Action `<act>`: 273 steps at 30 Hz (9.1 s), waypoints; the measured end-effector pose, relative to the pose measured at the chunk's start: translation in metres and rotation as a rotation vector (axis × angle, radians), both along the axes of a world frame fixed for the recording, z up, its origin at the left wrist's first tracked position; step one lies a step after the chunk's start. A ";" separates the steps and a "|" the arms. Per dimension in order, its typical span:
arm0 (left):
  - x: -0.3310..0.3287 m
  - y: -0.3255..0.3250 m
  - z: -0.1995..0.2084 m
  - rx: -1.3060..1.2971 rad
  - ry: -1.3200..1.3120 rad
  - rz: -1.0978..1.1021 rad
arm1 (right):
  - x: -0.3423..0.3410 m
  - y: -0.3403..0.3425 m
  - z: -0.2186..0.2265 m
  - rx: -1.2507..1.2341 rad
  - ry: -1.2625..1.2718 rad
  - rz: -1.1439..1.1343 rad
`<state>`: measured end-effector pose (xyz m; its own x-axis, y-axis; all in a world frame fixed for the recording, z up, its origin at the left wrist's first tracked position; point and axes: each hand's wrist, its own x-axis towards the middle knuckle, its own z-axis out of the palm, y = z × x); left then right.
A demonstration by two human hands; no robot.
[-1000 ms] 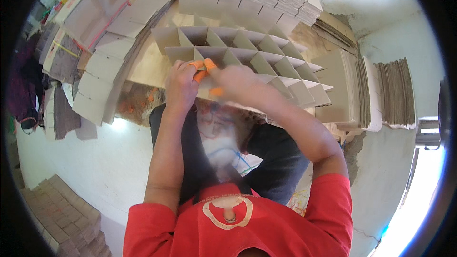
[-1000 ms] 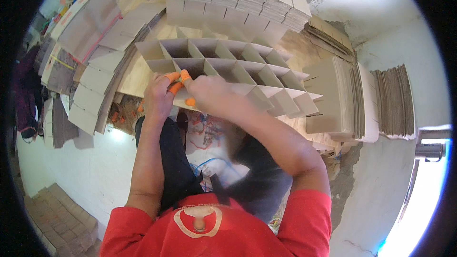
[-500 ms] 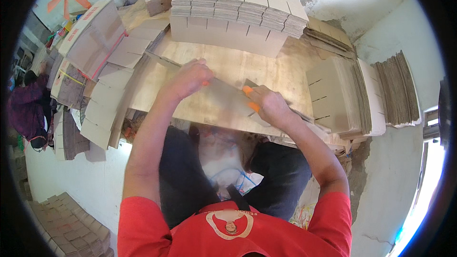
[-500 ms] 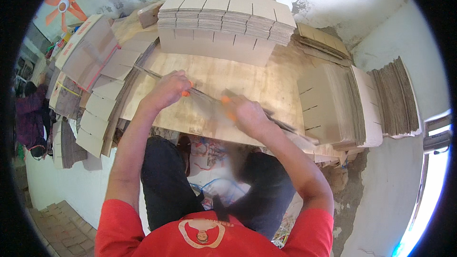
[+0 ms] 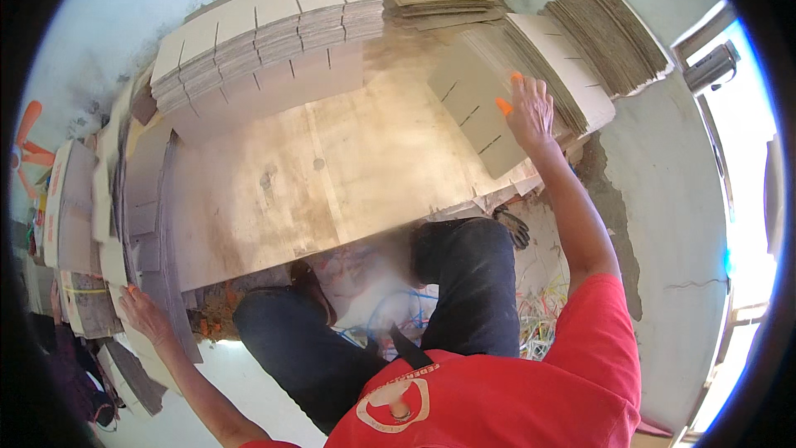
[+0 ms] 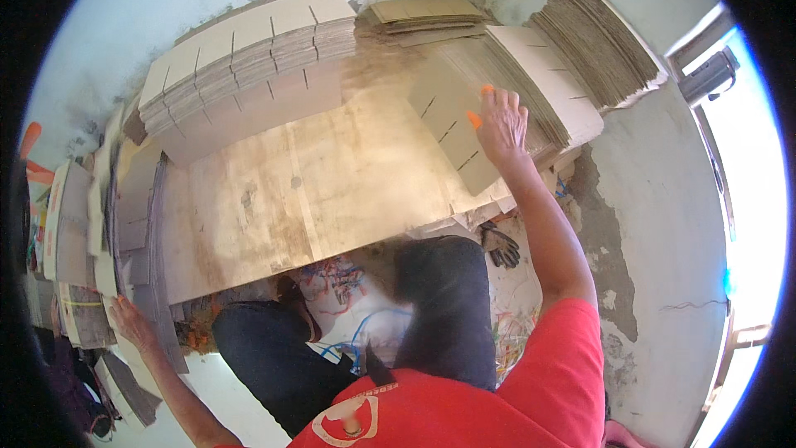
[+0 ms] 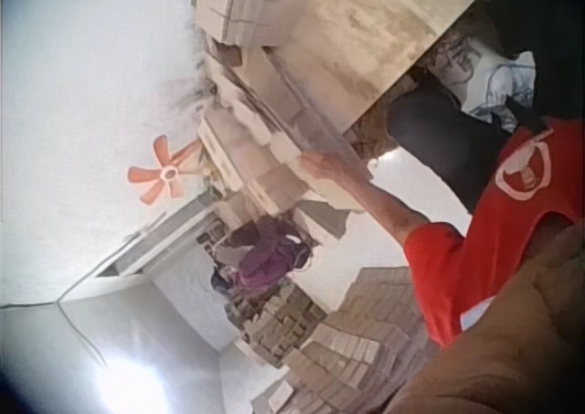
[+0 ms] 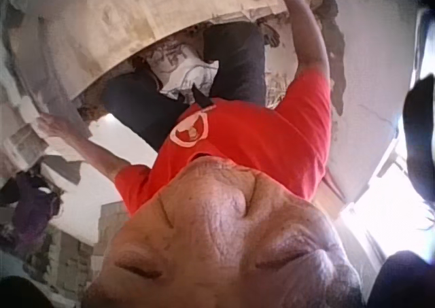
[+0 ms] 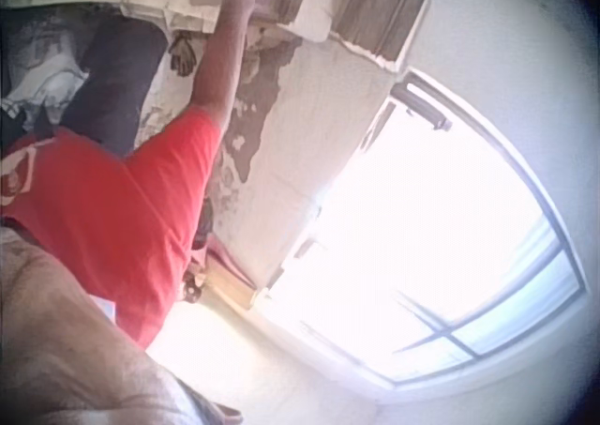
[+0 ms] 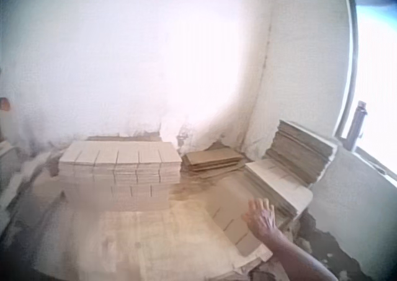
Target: The person sits at a low table and repeatedly picks flat cardboard sheets, folds them along pre-scored lines, and inserts them into a growing divider structure. The person handles the cardboard by hand, aligning and snapping each piece into place.
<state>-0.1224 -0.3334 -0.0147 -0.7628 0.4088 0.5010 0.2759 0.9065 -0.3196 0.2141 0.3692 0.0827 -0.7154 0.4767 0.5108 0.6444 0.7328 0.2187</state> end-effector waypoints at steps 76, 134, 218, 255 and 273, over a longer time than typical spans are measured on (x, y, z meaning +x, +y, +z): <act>-0.007 0.510 0.103 -0.151 0.156 -1.267 | -0.110 -0.083 0.021 -1.302 1.159 0.292; 0.054 0.512 0.125 -0.337 -0.140 -1.167 | -0.128 -0.077 0.005 -0.802 0.901 0.426; 0.147 0.370 0.066 0.560 -0.431 -1.073 | -0.029 -0.064 0.115 -0.531 0.354 0.653; 0.013 0.408 0.043 0.234 -0.610 -0.692 | -0.059 -0.091 0.063 -0.950 -0.043 0.737; 0.006 0.412 0.056 0.204 -0.647 -0.700 | -0.113 -0.105 0.060 -0.675 -0.462 0.836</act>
